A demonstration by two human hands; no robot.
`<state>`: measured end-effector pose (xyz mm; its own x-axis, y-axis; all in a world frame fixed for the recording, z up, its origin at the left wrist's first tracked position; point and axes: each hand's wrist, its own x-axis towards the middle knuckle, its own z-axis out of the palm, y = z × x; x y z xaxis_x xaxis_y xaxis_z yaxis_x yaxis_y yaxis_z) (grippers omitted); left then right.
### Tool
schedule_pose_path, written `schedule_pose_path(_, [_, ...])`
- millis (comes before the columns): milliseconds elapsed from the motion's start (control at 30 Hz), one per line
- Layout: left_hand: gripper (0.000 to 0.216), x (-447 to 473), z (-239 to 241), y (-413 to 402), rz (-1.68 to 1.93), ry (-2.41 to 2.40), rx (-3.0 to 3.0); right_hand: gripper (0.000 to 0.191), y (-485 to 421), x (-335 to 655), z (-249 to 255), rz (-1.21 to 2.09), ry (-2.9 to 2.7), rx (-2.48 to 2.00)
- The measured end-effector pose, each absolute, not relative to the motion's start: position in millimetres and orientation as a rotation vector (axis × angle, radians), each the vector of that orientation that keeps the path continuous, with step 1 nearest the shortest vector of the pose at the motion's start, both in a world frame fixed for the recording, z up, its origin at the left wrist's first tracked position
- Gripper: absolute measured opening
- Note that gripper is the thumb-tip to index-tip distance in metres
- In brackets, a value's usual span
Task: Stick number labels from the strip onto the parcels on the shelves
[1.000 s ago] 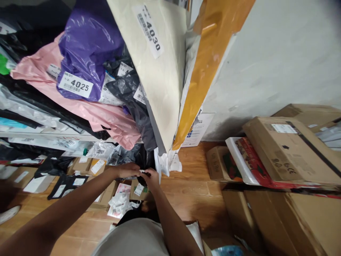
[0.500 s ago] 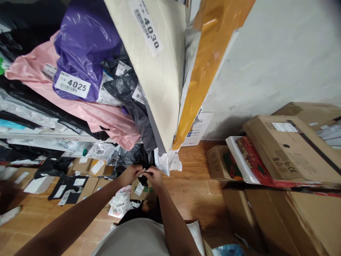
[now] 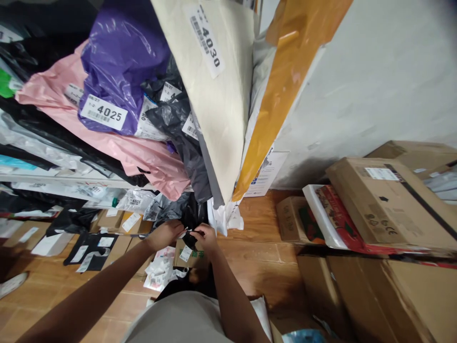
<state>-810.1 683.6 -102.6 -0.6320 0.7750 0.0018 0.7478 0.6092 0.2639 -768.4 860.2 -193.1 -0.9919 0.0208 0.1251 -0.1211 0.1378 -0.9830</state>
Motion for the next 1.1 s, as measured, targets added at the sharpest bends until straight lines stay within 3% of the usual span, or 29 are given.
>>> schedule_pose_path(200, [0.022,-837,-69,679,-0.200,2.411,1.774,0.017,863,-771,-189,1.917,-2.351,0.191])
schedule_pose_path(433, [0.021,-852,-52,687,-0.024,2.289,1.685,0.018,867,-772,-188,1.845,-2.388,0.234])
schedule_pose_path(733, [0.033,-847,-24,667,0.538,2.351,1.172,0.016,881,-768,-199,1.768,-2.491,0.088])
schedule_pose_path(933, [0.040,-857,41,613,1.173,2.870,0.222,0.012,927,-758,-221,1.733,-2.538,-0.137])
schedule_pose_path(1100, [0.052,-821,36,644,1.971,2.272,-0.239,0.065,891,-749,-199,1.860,-2.553,0.024])
